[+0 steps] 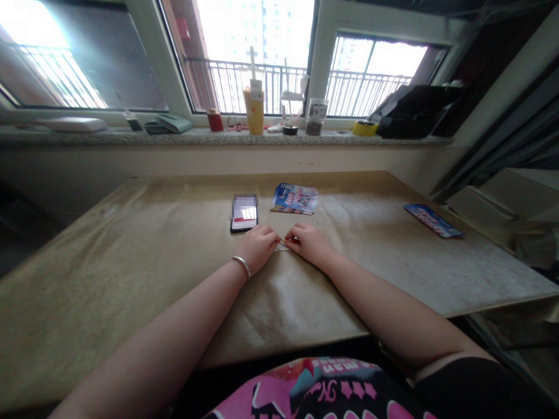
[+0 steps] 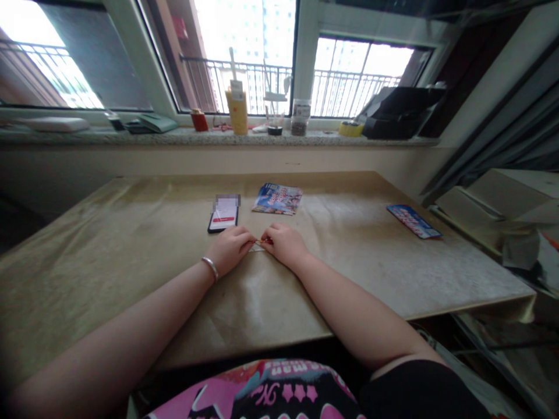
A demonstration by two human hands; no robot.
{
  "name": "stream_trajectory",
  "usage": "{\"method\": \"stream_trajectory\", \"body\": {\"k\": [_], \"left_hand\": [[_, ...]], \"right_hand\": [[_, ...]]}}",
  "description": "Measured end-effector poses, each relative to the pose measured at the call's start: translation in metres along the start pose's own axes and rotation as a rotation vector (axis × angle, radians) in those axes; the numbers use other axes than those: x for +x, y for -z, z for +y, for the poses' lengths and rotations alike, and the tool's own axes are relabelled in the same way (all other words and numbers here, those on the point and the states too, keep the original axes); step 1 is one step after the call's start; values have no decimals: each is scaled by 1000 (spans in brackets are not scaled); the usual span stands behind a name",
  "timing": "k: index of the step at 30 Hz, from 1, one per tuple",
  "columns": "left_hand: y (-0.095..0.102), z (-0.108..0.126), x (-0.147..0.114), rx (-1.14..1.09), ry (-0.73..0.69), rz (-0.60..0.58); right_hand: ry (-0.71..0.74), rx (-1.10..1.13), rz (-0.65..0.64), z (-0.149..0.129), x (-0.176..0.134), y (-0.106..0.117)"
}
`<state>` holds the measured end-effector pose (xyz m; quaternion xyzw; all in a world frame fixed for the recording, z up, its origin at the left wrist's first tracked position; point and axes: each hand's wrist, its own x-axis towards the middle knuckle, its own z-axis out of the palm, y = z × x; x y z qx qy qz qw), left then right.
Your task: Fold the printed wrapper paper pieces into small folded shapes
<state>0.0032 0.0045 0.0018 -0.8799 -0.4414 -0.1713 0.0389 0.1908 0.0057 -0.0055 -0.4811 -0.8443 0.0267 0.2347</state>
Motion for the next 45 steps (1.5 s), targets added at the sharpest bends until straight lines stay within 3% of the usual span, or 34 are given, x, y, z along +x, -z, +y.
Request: {"method": "stream_trajectory", "body": {"k": [10,16,25,45], "left_hand": [[9,9,-3,149,-21,-35],[5,6,-2,106,-14,-54],[6,6,-5,98,-17,-82],[10,1,-3,131,-13,-111]], "right_hand": [[0,27,-25,-2,1,0],[30,81,-30,-6,3,-5],[90,65,-94,-2,-2,5],[61,-42,-176,10,-2,16]]}}
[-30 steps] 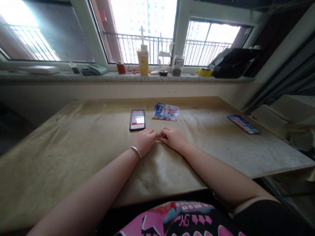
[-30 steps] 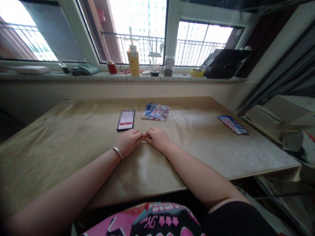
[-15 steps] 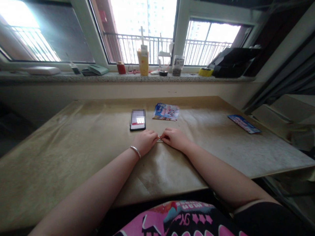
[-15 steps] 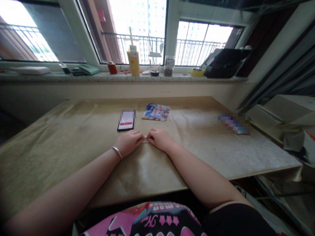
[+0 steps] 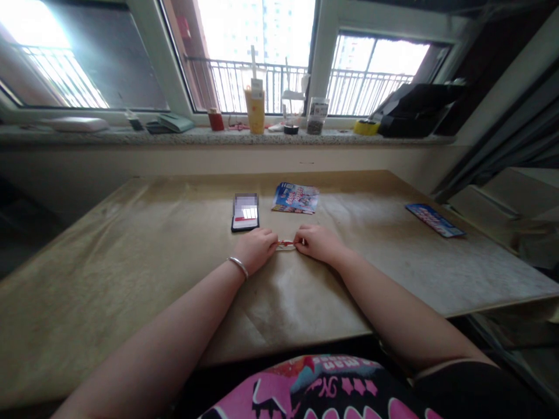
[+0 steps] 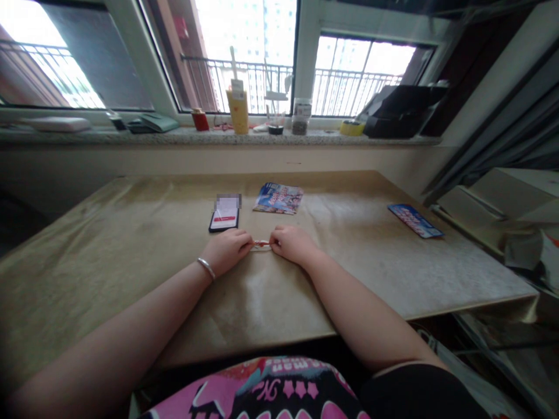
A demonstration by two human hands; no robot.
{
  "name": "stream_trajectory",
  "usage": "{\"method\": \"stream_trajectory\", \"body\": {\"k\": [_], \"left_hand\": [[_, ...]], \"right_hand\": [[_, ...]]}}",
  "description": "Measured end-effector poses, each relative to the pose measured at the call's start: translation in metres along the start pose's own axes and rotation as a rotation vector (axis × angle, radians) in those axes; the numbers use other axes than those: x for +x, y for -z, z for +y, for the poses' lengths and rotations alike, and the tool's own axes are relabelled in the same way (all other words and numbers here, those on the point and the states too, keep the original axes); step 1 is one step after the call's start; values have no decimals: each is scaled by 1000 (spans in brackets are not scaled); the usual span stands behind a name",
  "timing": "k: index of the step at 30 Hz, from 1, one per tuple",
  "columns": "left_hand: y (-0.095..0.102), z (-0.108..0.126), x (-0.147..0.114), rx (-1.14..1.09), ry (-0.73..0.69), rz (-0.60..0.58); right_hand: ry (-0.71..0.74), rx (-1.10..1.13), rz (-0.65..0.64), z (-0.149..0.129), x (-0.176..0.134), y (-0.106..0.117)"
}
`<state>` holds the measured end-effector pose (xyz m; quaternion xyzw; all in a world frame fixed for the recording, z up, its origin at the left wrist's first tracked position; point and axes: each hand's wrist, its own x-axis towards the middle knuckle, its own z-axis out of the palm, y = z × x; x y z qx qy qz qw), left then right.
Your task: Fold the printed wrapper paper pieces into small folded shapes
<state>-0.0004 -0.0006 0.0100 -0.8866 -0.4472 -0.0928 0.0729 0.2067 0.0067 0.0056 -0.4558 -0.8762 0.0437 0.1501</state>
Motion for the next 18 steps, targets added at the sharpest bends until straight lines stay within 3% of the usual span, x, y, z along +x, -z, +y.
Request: {"method": "stream_trajectory", "body": {"k": [7,18], "left_hand": [[0,0,0,-28,15,3],[0,-1,1,-86,49,-11]], "right_hand": [[-95,48,-5,4,-1,1],[-120,160,-44,14,-3,1]]}}
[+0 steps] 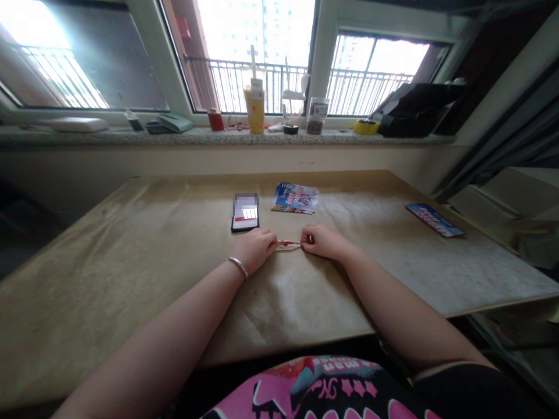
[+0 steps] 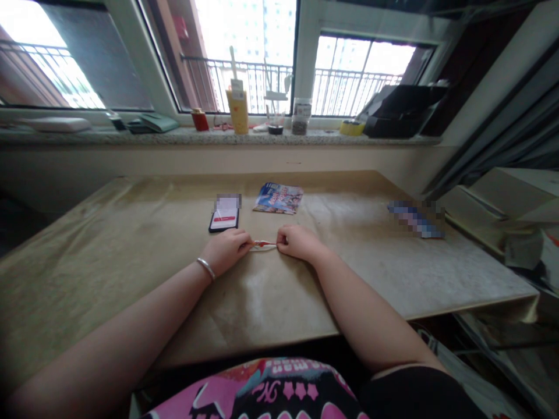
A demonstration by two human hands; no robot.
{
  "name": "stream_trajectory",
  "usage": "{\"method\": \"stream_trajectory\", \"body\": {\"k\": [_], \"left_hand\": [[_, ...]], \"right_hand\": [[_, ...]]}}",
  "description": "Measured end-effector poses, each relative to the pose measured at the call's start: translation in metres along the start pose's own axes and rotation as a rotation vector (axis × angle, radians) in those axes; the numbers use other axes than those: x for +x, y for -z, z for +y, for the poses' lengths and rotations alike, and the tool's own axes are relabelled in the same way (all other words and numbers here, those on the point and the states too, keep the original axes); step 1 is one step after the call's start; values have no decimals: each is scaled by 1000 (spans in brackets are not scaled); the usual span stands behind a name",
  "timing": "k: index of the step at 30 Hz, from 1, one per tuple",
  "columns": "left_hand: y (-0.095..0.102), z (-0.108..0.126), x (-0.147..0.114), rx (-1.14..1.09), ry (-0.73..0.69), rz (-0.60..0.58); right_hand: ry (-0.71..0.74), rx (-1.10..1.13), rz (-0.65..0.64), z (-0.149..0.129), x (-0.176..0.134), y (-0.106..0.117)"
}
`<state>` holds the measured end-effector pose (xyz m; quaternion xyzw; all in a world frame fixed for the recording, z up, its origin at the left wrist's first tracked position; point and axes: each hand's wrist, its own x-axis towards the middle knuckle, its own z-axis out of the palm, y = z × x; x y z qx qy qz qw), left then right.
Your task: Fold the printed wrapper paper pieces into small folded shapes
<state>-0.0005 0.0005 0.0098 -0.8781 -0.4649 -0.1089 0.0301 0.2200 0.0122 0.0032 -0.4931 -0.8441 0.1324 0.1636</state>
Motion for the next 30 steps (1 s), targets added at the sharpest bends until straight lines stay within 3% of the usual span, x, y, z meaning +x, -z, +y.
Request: {"method": "stream_trajectory", "body": {"k": [11,15,22,30], "left_hand": [[-1,-1,0,-10,10,8],[-2,-1,0,-11,12,16],[-8,0,4,-91,-16,36],[-5,-2,2,-178,-2,34]], "right_hand": [[-98,144,-70,9,3,-1],[-152,193,-13,10,4,-4],[30,167,99,-13,5,-14],[25,134,110,-20,5,-15]]}}
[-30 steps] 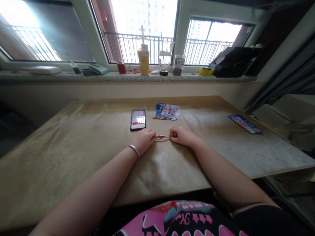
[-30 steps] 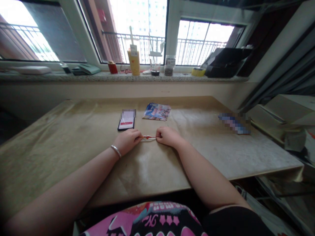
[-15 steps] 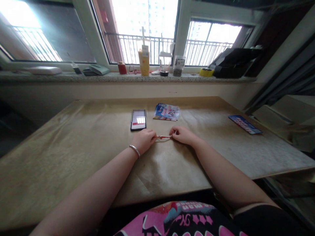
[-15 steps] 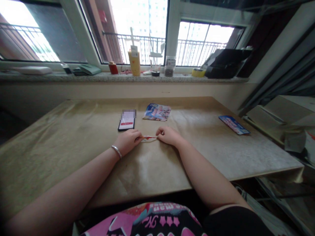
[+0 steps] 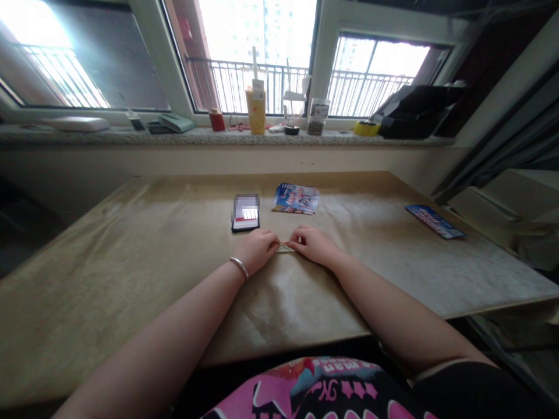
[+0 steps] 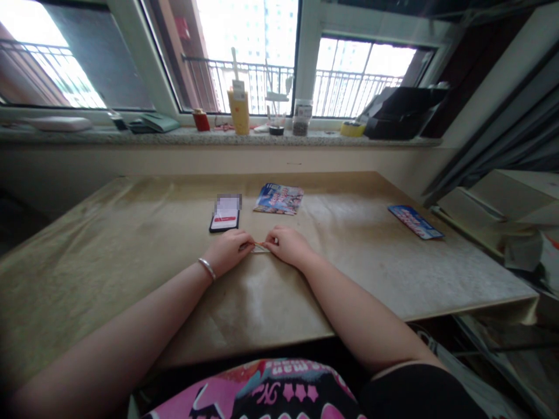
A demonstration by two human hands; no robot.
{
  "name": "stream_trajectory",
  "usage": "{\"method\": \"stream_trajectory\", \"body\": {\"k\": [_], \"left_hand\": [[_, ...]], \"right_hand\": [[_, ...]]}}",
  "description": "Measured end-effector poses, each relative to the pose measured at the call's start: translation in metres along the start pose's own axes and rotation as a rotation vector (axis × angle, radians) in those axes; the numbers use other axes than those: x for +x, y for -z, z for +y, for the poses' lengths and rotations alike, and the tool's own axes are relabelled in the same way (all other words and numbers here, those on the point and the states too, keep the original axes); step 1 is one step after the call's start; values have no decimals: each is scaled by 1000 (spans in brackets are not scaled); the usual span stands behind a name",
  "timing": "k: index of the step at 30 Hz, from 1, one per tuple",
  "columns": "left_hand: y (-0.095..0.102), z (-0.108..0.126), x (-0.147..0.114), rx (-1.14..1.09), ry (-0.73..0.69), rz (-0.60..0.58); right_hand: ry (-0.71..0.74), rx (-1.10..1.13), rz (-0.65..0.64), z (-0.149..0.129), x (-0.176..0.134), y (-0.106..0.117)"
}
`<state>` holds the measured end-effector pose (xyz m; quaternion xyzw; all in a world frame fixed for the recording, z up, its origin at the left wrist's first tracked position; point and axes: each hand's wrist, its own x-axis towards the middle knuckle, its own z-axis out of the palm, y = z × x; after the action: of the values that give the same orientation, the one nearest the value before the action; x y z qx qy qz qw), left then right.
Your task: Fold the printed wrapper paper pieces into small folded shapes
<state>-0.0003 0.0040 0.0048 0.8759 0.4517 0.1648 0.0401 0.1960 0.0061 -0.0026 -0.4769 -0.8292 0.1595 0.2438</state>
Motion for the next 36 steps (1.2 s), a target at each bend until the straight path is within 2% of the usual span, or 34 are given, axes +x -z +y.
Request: {"method": "stream_trajectory", "body": {"k": [4,8,13,17,20,25,29,36], "left_hand": [[7,-1,-2,16,45,-49],[7,1,-2,14,73,-46],[2,0,-2,-153,136,-8],[-2,-5,-1,-293,65,13],[-1,-9,-1,-406,77,-27],[6,-9,-2,-537,183,-95],[7,-8,-2,-508,114,-98],[-2,-9,0,-263,69,-21]], "right_hand": [[12,0,2,3,0,-1],[19,11,17,6,0,-2],[15,137,36,5,-2,1],[43,270,51,2,-3,1],[56,307,30,3,-2,-1],[-43,389,-15,6,-3,-3],[-117,410,-41,7,-1,-3],[-193,302,-14,5,2,-6]]}}
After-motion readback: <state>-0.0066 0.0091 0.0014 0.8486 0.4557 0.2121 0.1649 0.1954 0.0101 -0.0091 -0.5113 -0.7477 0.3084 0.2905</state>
